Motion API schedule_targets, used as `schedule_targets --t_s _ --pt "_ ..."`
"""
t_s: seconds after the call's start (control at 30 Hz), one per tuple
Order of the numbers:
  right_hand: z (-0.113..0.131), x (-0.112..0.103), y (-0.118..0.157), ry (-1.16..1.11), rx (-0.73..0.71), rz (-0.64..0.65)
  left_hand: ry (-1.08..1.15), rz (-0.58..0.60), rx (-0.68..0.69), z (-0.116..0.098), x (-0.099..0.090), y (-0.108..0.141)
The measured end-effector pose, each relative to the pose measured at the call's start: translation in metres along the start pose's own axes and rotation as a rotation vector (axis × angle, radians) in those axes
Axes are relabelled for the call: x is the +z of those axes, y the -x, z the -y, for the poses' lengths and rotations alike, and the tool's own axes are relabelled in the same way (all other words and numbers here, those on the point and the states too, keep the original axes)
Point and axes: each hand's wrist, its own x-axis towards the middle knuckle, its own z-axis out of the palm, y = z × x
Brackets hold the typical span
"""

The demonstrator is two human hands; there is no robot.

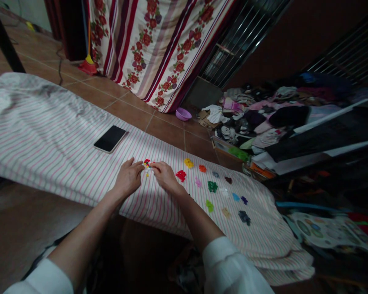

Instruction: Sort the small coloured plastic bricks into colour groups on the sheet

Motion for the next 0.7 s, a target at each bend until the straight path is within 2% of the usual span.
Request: schedule_targets --t_s 0.2,0.37,0.7 --pt "-0.004 -0.002 -0.002 -0.030 0.025 -0.076 0.025 -0.011 0.021 0.000 -0.001 -0.002" --pt "-0.007 0.000 -0.005 0.011 0.073 -0.109 0.007 -0.020 -0.034 0.000 0.000 -0.004" --pt "-0.005 0.009 -0.013 0.056 0.106 -0.068 -0.013 -0.037 -0.024 -0.002 0.001 -0.006"
